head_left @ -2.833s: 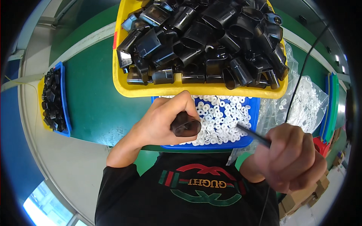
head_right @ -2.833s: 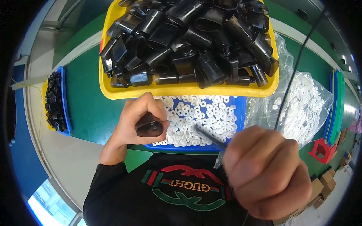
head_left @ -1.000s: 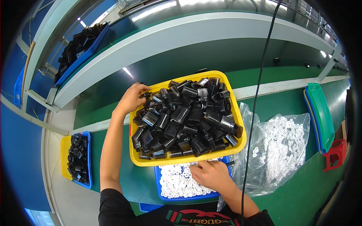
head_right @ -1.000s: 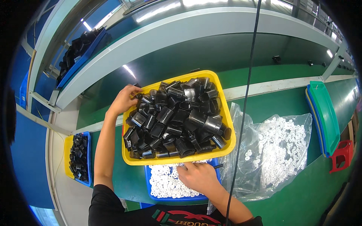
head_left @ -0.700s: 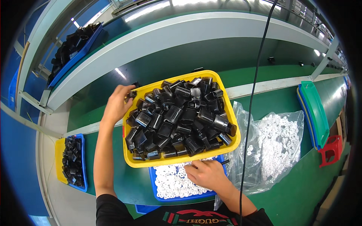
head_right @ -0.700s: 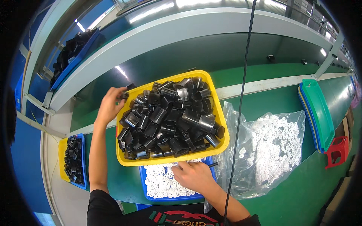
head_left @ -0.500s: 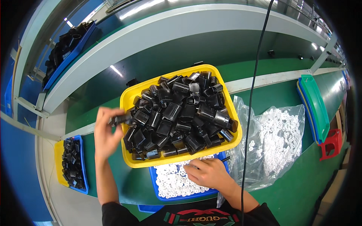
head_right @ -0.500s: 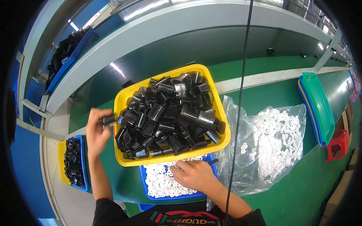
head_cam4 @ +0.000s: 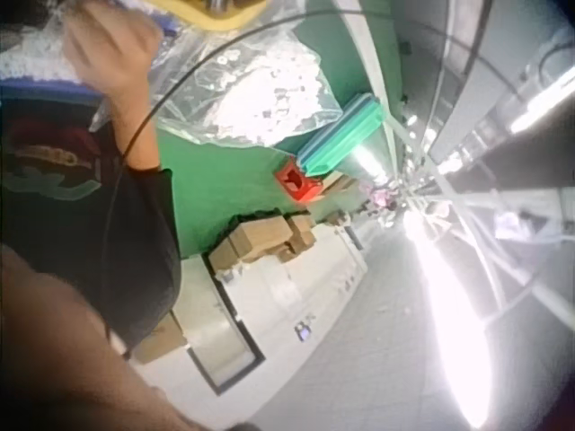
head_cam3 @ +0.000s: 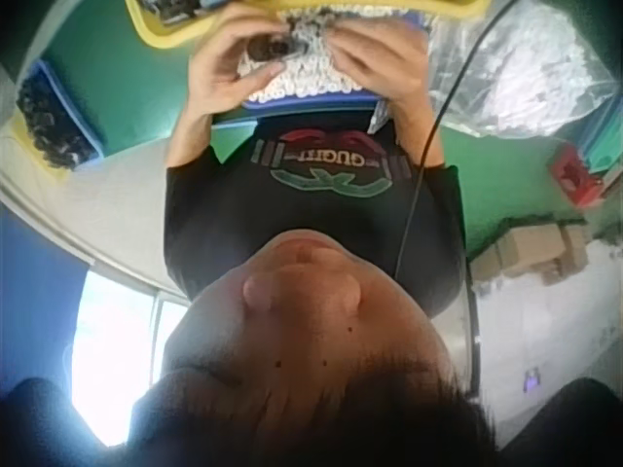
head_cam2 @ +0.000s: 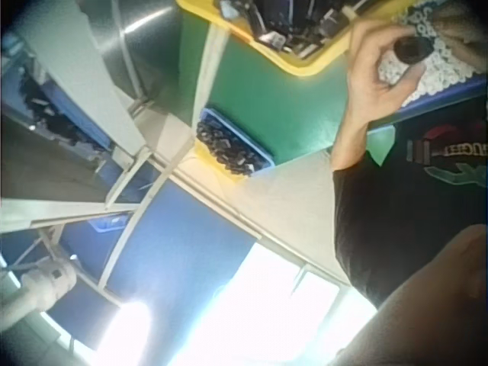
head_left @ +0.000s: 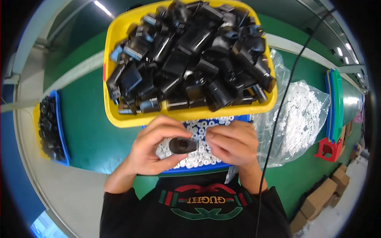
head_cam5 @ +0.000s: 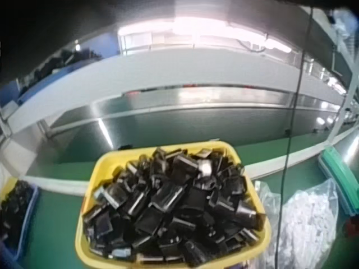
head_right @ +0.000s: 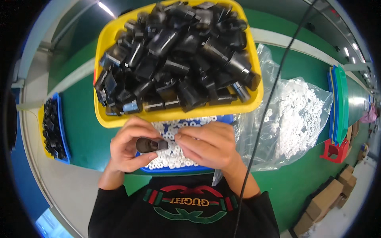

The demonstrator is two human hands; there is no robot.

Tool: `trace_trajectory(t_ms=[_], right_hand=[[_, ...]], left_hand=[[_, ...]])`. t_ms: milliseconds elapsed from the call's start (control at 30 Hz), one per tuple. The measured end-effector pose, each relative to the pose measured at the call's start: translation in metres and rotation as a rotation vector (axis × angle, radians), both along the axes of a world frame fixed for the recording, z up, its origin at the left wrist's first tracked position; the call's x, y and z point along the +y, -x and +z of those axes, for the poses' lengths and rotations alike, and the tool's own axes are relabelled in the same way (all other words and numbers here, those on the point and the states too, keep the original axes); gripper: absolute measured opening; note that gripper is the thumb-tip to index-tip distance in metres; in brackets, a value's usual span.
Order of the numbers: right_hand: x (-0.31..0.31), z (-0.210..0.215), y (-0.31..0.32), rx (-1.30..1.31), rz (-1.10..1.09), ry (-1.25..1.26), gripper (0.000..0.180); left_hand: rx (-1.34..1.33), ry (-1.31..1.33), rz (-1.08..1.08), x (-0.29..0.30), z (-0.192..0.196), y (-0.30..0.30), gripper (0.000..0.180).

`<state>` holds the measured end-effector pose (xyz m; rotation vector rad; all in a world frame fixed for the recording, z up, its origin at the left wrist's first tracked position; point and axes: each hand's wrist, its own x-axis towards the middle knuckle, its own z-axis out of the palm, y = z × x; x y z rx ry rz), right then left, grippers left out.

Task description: The person repeatedly picks up black plastic components from a yellow bin and inserts white washers into them using a small black tool. The person then places the assembled units into a blue bin. The task is performed continuously throughout the clip.

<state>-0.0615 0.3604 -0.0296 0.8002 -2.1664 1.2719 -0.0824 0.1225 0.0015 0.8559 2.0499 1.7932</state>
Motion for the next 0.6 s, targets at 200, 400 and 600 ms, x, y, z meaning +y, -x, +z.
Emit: trace_trajectory(t_ms=[200, 400, 600], right_hand=[[-0.003, -0.009, 0.0, 0.01, 0.057, 0.032, 0.027], [0.001, -0.002, -0.007, -0.022, 0.195, 0.019, 0.035], [-0.01, 0.002, -0.011, 0.013, 0.157, -0.057, 0.036]], left_hand=[[0.136, -0.092, 0.035, 0.013, -0.035, -0.01, 0.046], [0.269, 0.077, 0.161, 0.022, -0.025, -0.011, 0.05], [0.308, 0.094, 0.161, 0.023, -0.033, -0.012, 0.04]])
